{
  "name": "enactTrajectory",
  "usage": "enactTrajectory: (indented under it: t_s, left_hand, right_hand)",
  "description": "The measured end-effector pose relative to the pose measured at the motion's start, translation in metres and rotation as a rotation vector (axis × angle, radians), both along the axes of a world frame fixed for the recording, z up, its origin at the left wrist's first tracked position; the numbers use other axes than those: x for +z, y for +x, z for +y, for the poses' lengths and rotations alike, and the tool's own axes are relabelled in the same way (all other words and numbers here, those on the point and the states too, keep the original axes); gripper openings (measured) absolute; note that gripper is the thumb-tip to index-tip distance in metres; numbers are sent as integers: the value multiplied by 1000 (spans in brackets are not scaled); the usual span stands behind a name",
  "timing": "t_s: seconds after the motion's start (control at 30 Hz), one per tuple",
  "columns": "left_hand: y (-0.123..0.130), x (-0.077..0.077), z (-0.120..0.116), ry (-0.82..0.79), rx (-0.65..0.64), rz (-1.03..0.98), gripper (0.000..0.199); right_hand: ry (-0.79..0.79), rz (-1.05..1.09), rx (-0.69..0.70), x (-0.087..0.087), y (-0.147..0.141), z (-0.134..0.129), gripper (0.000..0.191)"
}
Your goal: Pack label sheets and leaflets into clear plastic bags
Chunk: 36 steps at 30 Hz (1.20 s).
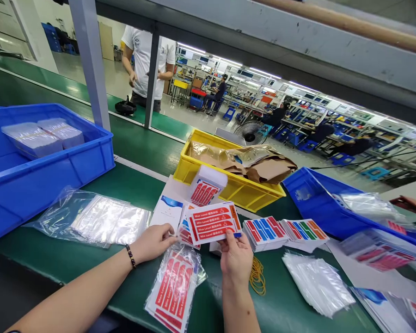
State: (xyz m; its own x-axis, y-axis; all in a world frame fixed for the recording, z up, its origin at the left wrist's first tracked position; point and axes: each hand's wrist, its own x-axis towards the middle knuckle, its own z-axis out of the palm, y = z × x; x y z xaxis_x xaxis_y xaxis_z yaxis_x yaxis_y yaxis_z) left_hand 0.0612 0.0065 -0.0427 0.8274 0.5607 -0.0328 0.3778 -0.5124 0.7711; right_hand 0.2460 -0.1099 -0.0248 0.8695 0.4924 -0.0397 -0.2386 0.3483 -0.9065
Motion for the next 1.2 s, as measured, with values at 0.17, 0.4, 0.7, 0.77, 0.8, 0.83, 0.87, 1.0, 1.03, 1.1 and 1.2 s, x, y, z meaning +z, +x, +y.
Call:
enactTrajectory:
  t_s: [0.17,0.4,0.7,0.77,0.8,0.83,0.87,1.0,1.03,1.1,1.2]
  left_hand:
    - [1,2,0,51,-442,-225,16]
    - [-2,8,2,-196,-223,-271,16]
    - [5,-1,-5,-335,-91,-436,23]
    - [6,-4,-6,-370,-31,-500,23]
    - [7,-5,-7,-373,-16,-514,22]
    - [7,-6,-8,-367,-5,-522,21]
    - [8,-6,-8,-356,2,-522,21]
    - [9,-5,-10,-404,-2,-488,25]
    - [10,-5,-10,-475,-4,-461,31]
    - [11,-7,-10,-610,-2,-374,42]
    - [12,-11,-9,-579,37,-284,37]
  right_hand:
    - [-36,-8,123,-2,-7,4,54]
    - [-234,-111,357,-9,3,-5,52]
    - [-299,-324,644,-15,-16,-4,62]
    - [-386,-540,699,-15,-17,-3,39]
    - [-424,-645,744,-14,-17,-4,34]
    - [-453,-726,802,-12,-17,-4,35]
    - [-468,-773,867,-11,-17,-5,36]
    - [-493,-663,979,-13,-16,-8,28]
    - [-487,-621,953,-15,-15,-8,28]
    - [-460,-561,885,-19,-13,-7,29]
    - [-437,-536,859,-20,-11,-6,33]
